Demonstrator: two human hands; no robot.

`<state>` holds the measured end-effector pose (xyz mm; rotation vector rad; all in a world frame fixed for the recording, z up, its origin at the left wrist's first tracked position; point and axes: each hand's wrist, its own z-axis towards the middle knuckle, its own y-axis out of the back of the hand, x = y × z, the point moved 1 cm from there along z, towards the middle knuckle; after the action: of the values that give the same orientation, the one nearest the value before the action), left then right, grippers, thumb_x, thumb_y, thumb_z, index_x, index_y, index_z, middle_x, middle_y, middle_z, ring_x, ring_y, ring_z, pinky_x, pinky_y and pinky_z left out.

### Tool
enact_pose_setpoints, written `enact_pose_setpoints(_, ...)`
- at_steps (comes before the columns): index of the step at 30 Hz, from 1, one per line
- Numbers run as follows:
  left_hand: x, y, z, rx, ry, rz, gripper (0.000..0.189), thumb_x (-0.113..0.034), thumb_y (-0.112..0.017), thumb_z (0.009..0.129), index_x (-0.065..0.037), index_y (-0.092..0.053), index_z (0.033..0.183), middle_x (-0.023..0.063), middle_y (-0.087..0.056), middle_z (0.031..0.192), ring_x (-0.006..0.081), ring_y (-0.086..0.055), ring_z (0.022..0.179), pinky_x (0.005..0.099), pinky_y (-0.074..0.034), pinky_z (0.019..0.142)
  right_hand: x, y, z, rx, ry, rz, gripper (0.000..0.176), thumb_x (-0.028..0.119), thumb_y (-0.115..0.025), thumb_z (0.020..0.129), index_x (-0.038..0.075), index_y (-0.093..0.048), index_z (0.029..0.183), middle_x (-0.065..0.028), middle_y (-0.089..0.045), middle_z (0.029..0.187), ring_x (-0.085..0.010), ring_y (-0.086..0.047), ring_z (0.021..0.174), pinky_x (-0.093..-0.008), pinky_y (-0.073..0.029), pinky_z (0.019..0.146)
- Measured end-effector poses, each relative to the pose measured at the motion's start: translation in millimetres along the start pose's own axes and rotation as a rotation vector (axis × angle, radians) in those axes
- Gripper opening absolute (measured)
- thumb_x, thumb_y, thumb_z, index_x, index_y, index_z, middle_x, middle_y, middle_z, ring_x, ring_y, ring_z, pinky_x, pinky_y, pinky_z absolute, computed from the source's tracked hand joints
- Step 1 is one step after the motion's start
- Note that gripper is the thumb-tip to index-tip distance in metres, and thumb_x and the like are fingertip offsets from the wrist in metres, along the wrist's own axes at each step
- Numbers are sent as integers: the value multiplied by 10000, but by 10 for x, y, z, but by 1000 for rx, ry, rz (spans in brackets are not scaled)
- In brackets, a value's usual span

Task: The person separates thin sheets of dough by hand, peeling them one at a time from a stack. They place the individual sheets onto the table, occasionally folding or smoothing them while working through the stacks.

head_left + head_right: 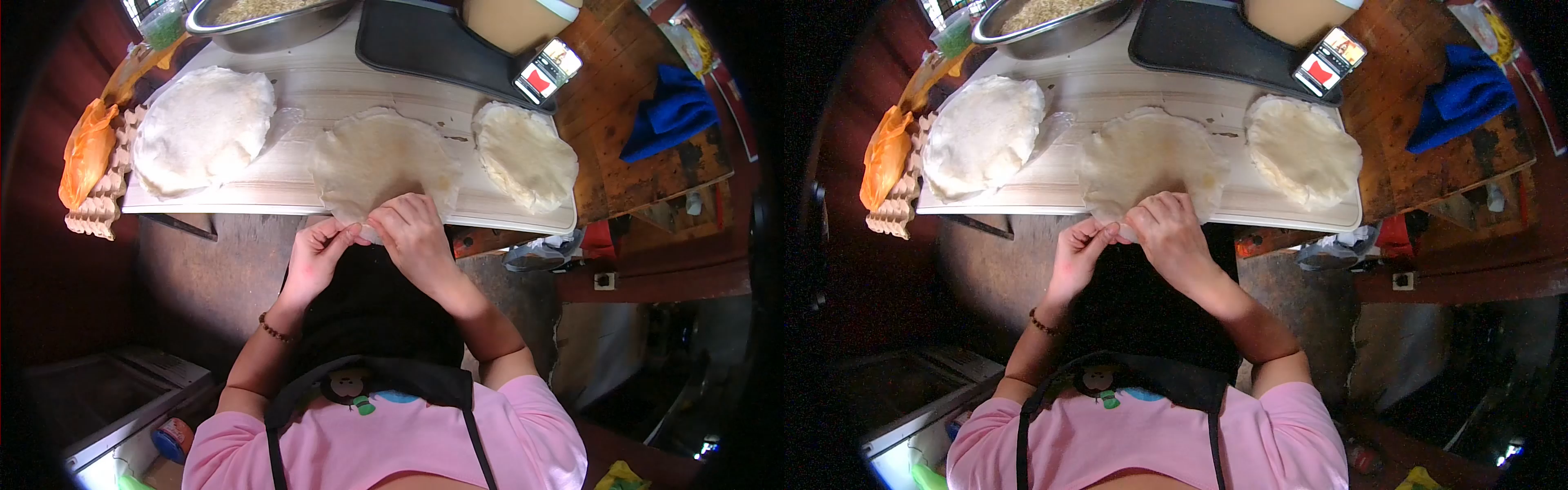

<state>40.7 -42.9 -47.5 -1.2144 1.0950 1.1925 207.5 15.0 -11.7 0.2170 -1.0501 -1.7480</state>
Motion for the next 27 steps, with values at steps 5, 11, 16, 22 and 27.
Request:
enact_pose_setpoints(5, -32, -11, -3, -7, -3, -64, 168, -91, -560, 958, 31, -676, 968, 65, -700, 872, 83, -630, 841, 231, -481, 810, -4, 64, 14, -49, -30, 62, 101, 100, -672, 803, 76, -614, 882, -61, -599, 888, -273, -561, 868, -388, -418, 808)
enact_pose_setpoints(11, 15, -38, 12, 0, 25, -156, 128, -71, -596, 934, 33, -667, 951, 63, -700, 886, 84, -633, 838, 229, -486, 805, 38, 119, -27, 16, -7, 26, 122, 110, -688, 793, 81, -608, 881, -43, -593, 885, -252, -561, 865, -382, -404, 813)
enact_pose_setpoints(16, 76, -93, 5, 4, 52, -174, 83, -43, -629, 906, 32, -658, 928, 61, -701, 886, 83, -631, 828, 227, -486, 789, 27, 92, -40, 29, -20, 30, 114, 109, -685, 791, 83, -600, 862, -44, -586, 866, -248, -560, 853, -379, -400, 809)
enact_pose_setpoints(22, 45, -123, 8, 7, 53, -100, 71, -40, -629, 901, 29, -645, 906, 51, -696, 848, 71, -621, 801, 222, -480, 757, 8, 46, -45, 46, 23, -37, 136, 100, -673, 787, 87, -568, 873, -46, -559, 890, -245, -545, 885, -392, -400, 830)
enact_pose_setpoints(27, 38, -85, -2, -60, 57, 66, 77, -63, -662, 860, 12, -646, 871, 22, -674, 767, 58, -595, 691, 216, -467, 658, 32, -50, -32, -3, 65, -193, 155, 140, -635, 766, 90, -537, 875, -54, -520, 867, -242, -519, 897, -416, -387, 863)
